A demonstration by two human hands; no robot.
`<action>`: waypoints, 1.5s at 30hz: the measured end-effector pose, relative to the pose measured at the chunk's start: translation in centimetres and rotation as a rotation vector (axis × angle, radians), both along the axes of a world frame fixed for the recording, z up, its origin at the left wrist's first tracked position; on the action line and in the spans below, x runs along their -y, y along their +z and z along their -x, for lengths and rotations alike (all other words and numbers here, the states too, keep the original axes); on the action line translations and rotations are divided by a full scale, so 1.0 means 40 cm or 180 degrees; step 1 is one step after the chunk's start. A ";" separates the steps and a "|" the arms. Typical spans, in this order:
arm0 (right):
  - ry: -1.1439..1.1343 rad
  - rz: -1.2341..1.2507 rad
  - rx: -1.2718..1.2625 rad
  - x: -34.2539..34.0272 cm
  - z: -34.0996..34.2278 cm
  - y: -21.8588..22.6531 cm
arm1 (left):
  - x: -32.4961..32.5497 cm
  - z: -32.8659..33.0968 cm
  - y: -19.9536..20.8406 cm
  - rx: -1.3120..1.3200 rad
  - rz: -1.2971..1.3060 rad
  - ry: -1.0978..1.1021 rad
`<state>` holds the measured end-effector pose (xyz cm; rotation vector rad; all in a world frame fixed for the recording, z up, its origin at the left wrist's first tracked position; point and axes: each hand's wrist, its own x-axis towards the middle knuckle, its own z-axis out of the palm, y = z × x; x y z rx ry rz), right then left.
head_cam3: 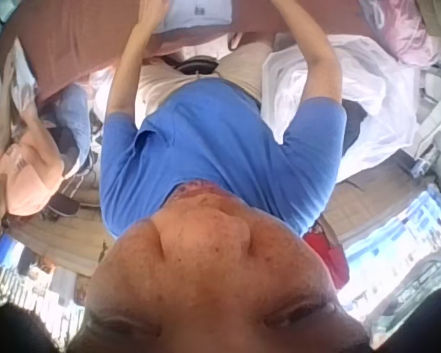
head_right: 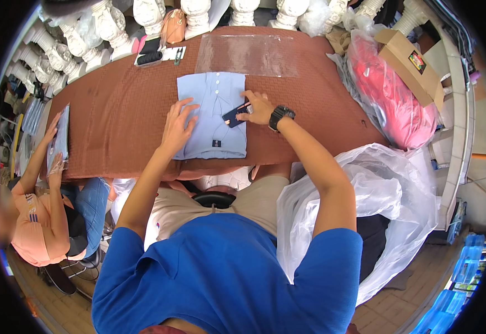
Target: The person folds a light blue button-down shirt on a brown textured table, using a white card as a guide for folding the sleeves and body. They then place the folded shirt into a clear plastic bag and seal it.
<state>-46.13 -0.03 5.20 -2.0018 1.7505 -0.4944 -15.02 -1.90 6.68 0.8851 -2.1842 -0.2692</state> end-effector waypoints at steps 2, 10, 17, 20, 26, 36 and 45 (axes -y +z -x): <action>0.0127 -0.0306 0.0337 -0.001 -0.004 0.004 | 0.037 -0.001 -0.040 0.0151 -0.0088 0.0211; -0.1050 0.0127 0.0420 0.047 -0.066 0.008 | 0.291 -0.019 -0.152 -0.1024 -0.1720 0.1473; -0.1340 0.0068 0.0677 0.085 -0.083 -0.102 | 0.344 0.016 -0.224 -0.1264 -0.1493 0.1126; -0.1455 0.0610 0.0215 0.106 -0.129 -0.074 | 0.358 0.018 -0.201 -0.0804 -0.0157 0.1255; -0.0870 0.1736 -0.0131 0.149 -0.243 -0.022 | 0.282 0.161 -0.108 -0.0476 -0.0518 0.0692; -0.0694 0.1516 -0.0342 0.111 -0.285 -0.125 | 0.261 0.148 -0.131 -0.0254 -0.0966 0.0611; -0.0372 0.1537 -0.0263 0.146 -0.222 -0.123 | 0.211 0.111 -0.108 -0.0316 -0.0661 0.0715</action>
